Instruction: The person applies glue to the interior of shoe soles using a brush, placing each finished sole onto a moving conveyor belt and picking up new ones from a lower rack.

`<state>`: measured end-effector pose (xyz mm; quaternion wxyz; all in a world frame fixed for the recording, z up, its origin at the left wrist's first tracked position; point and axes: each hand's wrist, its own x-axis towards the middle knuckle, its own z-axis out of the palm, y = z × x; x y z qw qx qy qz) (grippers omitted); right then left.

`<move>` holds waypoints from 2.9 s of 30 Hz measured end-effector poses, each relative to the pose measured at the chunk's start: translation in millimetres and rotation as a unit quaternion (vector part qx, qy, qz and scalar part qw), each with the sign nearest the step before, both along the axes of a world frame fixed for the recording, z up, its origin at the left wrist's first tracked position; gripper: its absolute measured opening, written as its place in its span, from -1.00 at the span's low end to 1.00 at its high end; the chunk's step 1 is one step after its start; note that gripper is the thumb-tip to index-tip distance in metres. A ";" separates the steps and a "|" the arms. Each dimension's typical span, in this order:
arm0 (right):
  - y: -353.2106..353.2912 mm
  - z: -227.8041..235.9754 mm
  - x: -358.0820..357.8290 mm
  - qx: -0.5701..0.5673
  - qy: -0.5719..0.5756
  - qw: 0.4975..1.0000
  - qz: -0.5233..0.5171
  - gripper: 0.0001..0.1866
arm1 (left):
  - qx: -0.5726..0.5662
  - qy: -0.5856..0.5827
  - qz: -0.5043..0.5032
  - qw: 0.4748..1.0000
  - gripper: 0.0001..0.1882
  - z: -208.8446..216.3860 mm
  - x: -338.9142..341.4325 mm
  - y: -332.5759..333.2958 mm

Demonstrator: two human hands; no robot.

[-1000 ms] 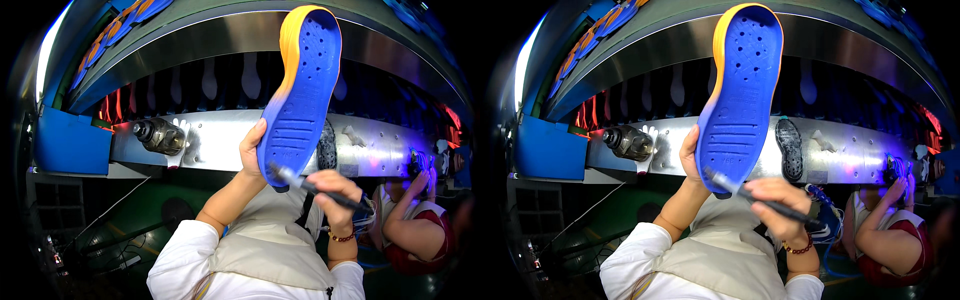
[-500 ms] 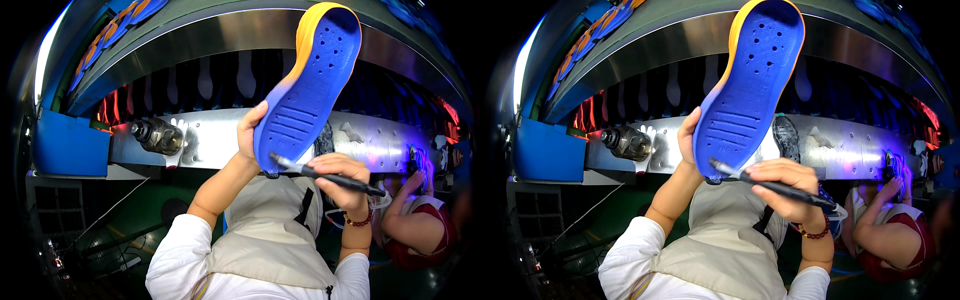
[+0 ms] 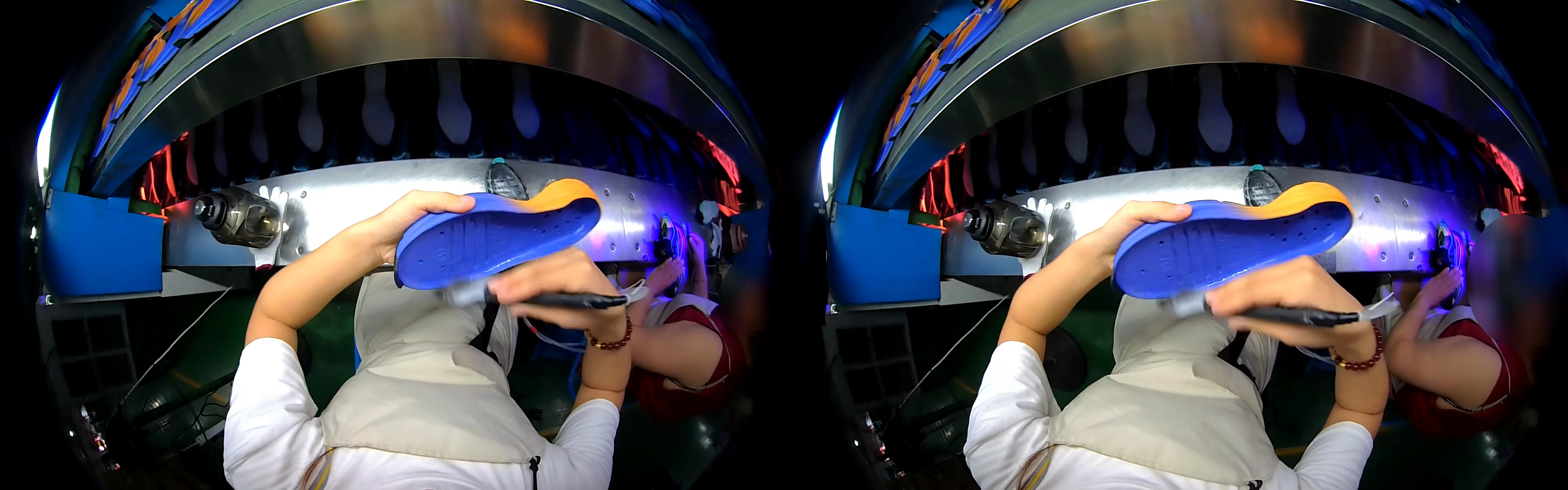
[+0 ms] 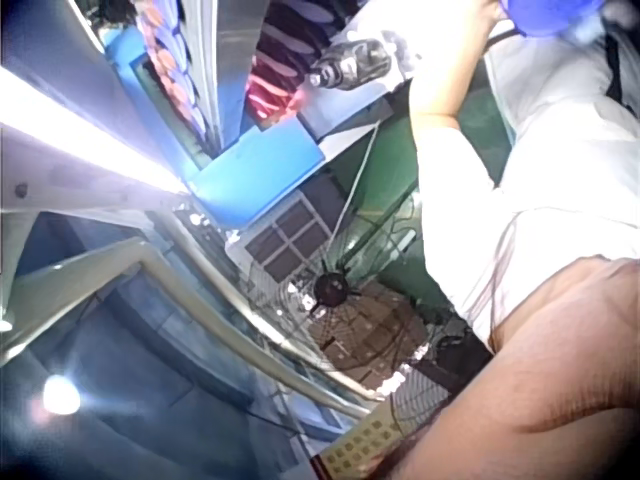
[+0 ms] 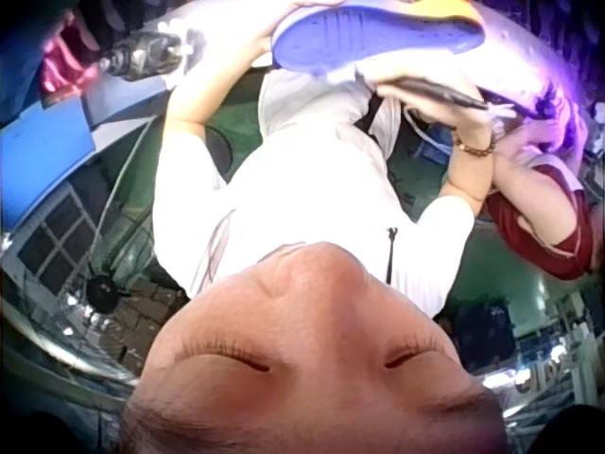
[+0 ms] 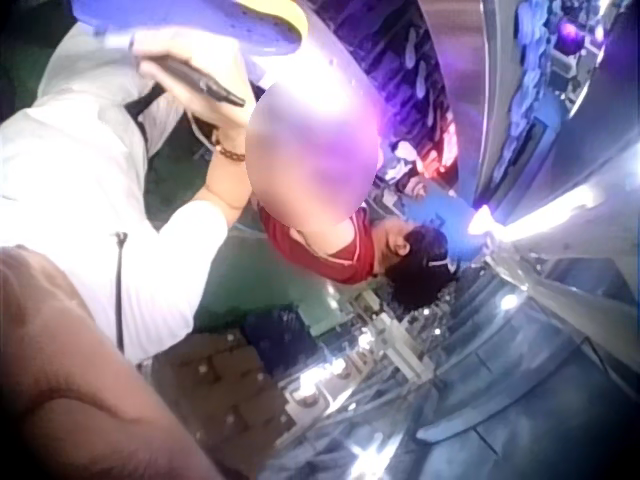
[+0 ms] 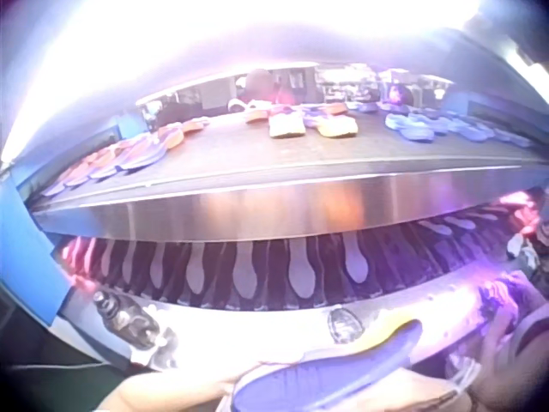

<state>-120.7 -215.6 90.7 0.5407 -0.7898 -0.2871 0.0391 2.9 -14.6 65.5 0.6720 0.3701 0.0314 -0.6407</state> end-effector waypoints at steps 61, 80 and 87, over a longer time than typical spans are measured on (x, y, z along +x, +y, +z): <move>-8.0 -91.2 -12.8 0.496 0.122 0.801 -0.314 -0.75 | -0.275 -0.108 0.502 0.813 -0.14 145.5 203.9 -58.4; -20.7 -115.4 -35.8 0.508 0.214 0.718 -0.425 -0.77 | 0.116 -0.924 0.093 0.352 -0.69 141.2 238.2 -139.9; -23.8 -103.6 -25.9 0.535 0.183 0.725 -0.394 -0.73 | 0.150 -0.931 0.076 0.325 -0.68 151.5 208.2 -149.4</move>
